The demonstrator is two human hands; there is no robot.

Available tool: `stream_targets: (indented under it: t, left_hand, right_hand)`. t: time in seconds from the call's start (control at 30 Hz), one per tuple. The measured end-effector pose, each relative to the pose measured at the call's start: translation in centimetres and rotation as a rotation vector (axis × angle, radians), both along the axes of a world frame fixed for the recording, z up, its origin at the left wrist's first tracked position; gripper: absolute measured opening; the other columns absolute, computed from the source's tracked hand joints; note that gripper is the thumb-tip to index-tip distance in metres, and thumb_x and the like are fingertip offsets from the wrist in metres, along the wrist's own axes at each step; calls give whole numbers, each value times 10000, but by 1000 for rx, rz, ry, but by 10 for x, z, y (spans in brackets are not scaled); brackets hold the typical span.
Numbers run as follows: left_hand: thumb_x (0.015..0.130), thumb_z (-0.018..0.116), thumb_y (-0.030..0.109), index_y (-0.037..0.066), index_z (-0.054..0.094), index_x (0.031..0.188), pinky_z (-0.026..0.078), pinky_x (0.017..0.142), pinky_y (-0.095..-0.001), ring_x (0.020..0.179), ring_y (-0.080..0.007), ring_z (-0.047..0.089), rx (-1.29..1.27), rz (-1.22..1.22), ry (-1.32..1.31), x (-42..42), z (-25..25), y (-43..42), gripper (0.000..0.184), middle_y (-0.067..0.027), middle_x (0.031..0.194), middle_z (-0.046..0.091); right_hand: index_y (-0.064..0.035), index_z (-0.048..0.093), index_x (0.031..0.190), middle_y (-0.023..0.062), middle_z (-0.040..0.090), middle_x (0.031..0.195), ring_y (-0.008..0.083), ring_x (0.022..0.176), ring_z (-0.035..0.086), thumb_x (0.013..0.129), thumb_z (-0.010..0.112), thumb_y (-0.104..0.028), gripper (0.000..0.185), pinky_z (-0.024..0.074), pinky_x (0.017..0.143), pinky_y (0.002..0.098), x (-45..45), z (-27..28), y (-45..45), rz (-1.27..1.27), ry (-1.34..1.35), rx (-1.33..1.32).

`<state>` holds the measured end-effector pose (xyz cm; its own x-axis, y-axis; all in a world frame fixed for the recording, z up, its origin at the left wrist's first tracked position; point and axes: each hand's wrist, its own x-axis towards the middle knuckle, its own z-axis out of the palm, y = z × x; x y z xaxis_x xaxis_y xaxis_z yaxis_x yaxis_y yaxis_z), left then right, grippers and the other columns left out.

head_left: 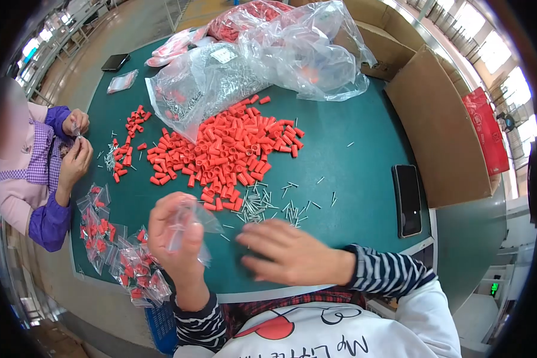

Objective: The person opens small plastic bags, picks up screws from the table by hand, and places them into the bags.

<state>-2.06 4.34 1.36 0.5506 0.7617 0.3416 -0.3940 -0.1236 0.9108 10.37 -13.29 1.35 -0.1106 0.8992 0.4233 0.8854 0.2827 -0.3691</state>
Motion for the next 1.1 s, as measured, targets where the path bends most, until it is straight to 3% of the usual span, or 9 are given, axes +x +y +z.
stream_targets:
  t: [0.1, 0.2, 0.4, 0.5, 0.63, 0.83, 0.9, 1.0, 1.1]
  left_hand:
    - [810, 755, 191, -5, 582, 1142, 465, 852, -281, 1000, -172, 578, 49, 90, 49, -7, -9, 2, 422, -113, 1133, 594]
    - [832, 756, 277, -23, 555, 1211, 375, 583, -184, 681, -57, 474, 134, 166, 81, -9, -23, 6, 523, -114, 1115, 602]
    - [848, 733, 242, -22, 558, 1214, 364, 578, -183, 679, -52, 467, 100, 268, 0, -11, -23, 7, 484, -111, 1110, 613]
    - [820, 741, 175, -10, 572, 1153, 473, 884, -301, 1019, -179, 573, 17, 188, 7, -15, -15, 3, 417, -118, 1155, 581]
    - [819, 750, 185, -10, 568, 1159, 474, 888, -304, 1021, -182, 574, 29, 176, 14, -15, -13, 1, 432, -121, 1158, 577]
    - [821, 750, 167, -15, 570, 1180, 474, 878, -291, 1019, -173, 574, 138, 107, 68, -8, -16, -2, 440, -120, 1167, 573]
    - [827, 742, 178, -17, 578, 1186, 470, 868, -266, 1012, -158, 574, 219, 88, 51, -4, -18, -4, 440, -112, 1162, 589]
    - [819, 752, 165, -17, 584, 1163, 461, 933, -305, 1056, -183, 574, 183, -1, 56, -1, -12, -10, 423, -110, 1168, 573]
    - [811, 749, 140, -17, 585, 1154, 466, 899, -290, 1022, -176, 574, 172, -38, 113, 1, -8, -15, 412, -105, 1147, 570]
  right_hand:
    - [6, 634, 1091, 163, 582, 1212, 304, 1186, 529, 835, 633, -258, 368, 408, 1029, 451, -23, -32, 29, 89, -50, 85]
    - [34, 631, 1097, 166, 584, 1210, 307, 1193, 529, 825, 584, -200, 362, 394, 1051, 439, -17, -41, 52, 118, -254, 99]
    - [56, 631, 1098, 162, 591, 1177, 297, 1150, 564, 801, 579, -130, 354, 453, 1004, 393, 20, -30, 39, 70, -225, 50]
    - [51, 640, 1078, 150, 595, 1169, 296, 1141, 570, 777, 600, -112, 345, 463, 994, 400, 35, -31, 26, 28, -214, 38]
    - [44, 647, 1057, 159, 595, 1167, 295, 1128, 576, 776, 603, -125, 331, 462, 976, 409, 35, -24, 22, -41, -277, 59]
    - [32, 657, 1018, 152, 599, 1164, 277, 1130, 563, 779, 579, -169, 322, 431, 992, 385, -11, -35, 58, 48, -230, 170]
    - [36, 657, 1019, 149, 601, 1163, 274, 1129, 559, 774, 581, -172, 330, 428, 991, 374, -8, -38, 56, 45, -259, 128]
    - [47, 654, 1022, 149, 606, 1144, 274, 1100, 571, 763, 592, -159, 336, 445, 968, 365, 10, -34, 45, 28, -299, 114]
    - [46, 653, 1025, 154, 606, 1144, 279, 1080, 585, 764, 601, -138, 323, 466, 949, 367, 32, -30, 23, -33, -291, 122]
